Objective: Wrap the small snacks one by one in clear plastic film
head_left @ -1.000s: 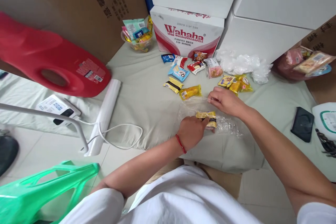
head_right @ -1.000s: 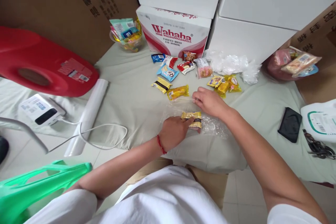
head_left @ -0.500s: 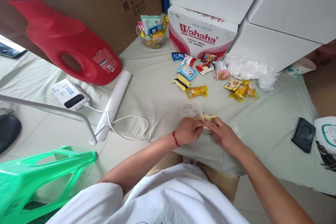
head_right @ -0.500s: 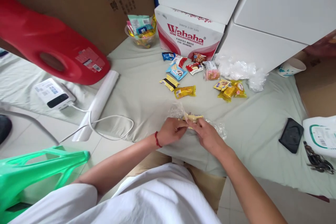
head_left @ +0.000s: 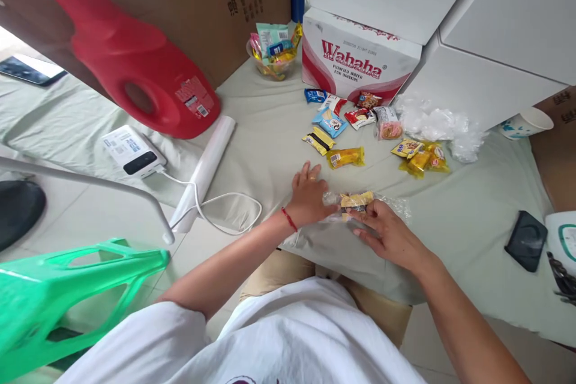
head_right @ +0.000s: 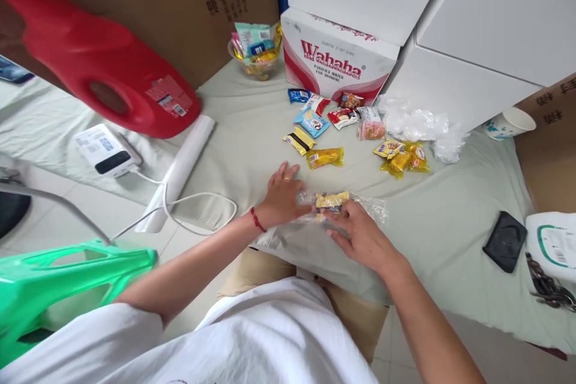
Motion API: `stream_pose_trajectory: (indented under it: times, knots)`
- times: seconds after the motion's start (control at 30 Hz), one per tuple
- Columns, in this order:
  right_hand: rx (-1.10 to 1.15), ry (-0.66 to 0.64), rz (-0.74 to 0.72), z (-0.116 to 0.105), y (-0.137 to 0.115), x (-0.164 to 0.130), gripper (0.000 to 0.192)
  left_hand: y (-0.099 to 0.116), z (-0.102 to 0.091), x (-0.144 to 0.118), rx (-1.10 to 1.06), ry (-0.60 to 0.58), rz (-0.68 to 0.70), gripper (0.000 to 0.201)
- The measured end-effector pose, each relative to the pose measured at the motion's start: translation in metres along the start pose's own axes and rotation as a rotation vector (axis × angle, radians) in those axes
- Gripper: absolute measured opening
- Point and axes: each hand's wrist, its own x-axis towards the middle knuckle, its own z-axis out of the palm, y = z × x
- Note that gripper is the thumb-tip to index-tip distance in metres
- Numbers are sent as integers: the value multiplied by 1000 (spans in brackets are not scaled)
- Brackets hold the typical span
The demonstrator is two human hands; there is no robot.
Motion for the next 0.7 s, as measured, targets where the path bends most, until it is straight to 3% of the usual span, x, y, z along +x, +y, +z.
stream_pose_trajectory:
  times: [0.1,0.27,0.33,0.4,0.53,0.6,0.67,0.7]
  knots:
    - [24,7,15,0,0,1,46,-1,-11,-17,-99,-68,2,6]
    - [-5,-8,12,3,-5,10,42,20,-16,-18,-840,-198,-144,15]
    - [-18,-8,15,4,-9,10,40,35,-7,-13,-946,-223,-151,12]
    - [7,1,10,1,-11,7,39,48,5,-8,-821,-178,-76,21]
    - [231,37,30,-11,-1,-6,31,58,22,-7,-295,-30,101,28]
    - [212,249,217,-16,13,-8,32,60,25,-8,-130,-11,106,30]
    - [40,471,455,-18,31,-6,36,62,25,-7,-57,4,107,26]
    - [-44,500,546,-17,40,-4,41,62,25,-6,-43,20,100,21]
